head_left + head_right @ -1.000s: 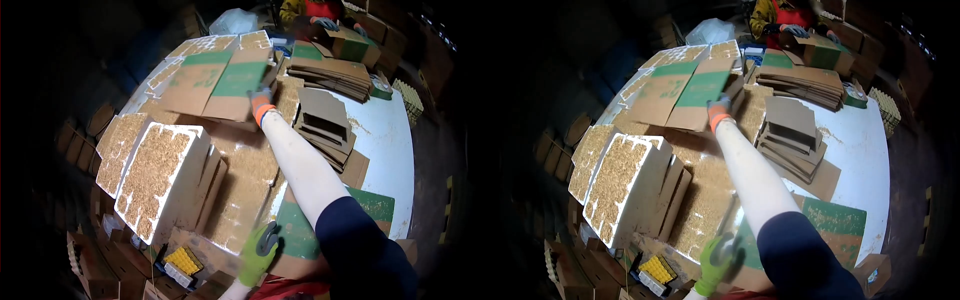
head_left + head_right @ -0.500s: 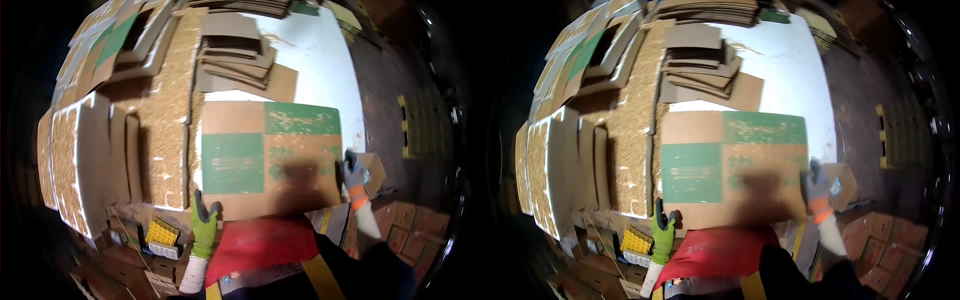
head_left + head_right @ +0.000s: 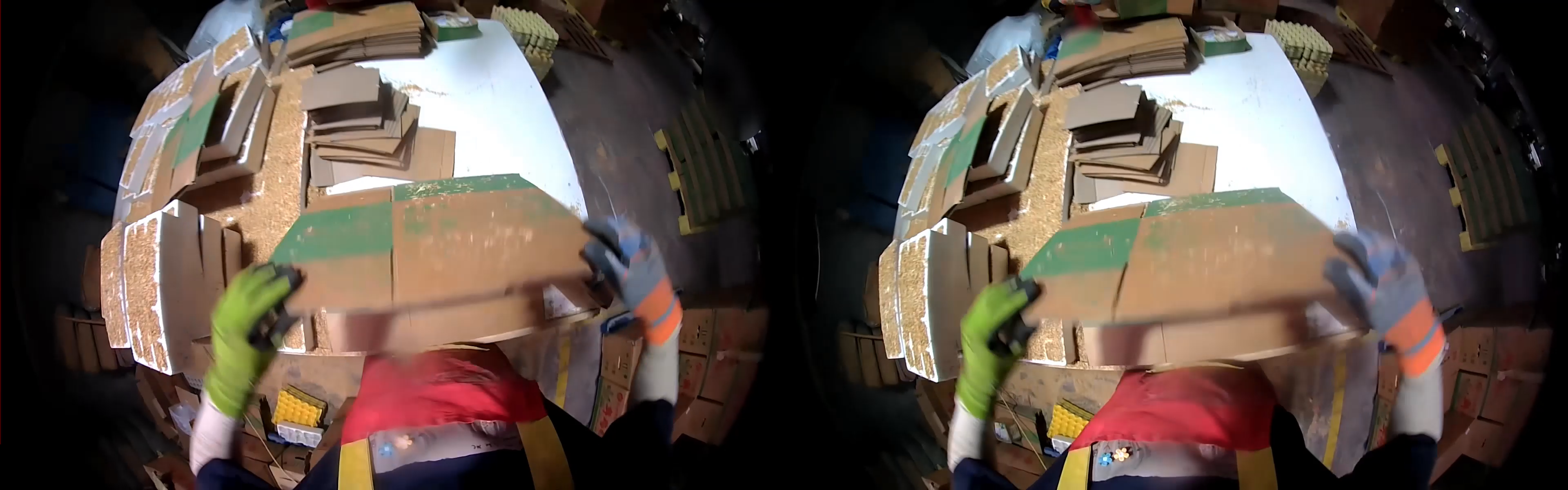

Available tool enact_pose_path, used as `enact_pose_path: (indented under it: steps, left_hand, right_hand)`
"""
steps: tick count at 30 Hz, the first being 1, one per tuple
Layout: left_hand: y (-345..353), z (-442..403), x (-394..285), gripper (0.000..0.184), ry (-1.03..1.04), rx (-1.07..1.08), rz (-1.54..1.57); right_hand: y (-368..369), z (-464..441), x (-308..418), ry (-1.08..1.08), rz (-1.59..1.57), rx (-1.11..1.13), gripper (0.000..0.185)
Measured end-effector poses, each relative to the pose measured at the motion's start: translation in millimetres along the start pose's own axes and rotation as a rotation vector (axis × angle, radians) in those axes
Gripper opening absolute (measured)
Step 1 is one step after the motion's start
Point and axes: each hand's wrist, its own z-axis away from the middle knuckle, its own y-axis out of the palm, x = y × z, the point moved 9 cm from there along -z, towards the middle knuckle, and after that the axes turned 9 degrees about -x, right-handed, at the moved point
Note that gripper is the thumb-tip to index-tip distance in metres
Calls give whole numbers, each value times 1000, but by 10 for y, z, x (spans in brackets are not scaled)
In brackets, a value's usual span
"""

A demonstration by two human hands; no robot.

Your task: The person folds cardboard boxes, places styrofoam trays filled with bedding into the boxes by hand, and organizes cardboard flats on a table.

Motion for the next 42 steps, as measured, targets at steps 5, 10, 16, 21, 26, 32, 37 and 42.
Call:
enact_pose_path:
  steps: [5, 10, 16, 21, 26, 32, 37, 42]
  left_hand:
    - [-290, -1224, 432, 25, 25, 104, 77]
    - [-638, -1673, 337, 47, -108, -51, 50]
    - [402, -1751, -261, 90, 299, -178, -428]
    - [265, -1495, -627, 69, 402, -411, -387]
    - [198, -1361, -663, 35, 526, -376, -308]
    - [181, -925, -1493, 35, 515, -246, 132]
    - [-189, -754, -1684, 58, 564, -119, 311]
    - [-98, -852, -92, 47, 98, -384, 242]
  right_hand:
    - [-150, -1121, 335, -608, 493, -389, 42]
    - [-617, -1749, 322, -420, 142, -248, 51]
    - [-26, -1919, 572, -403, 319, -78, 60]
    - [152, -2592, 388, -325, -45, 264, 51]
    - [201, -2761, 583, -207, 268, 472, 69]
    - [104, -2724, 1199, -432, 138, 113, 59]
    - [431, -2488, 1346, -466, 271, 76, 50]
    - [454, -2689, 1092, -527, 244, -56, 53]
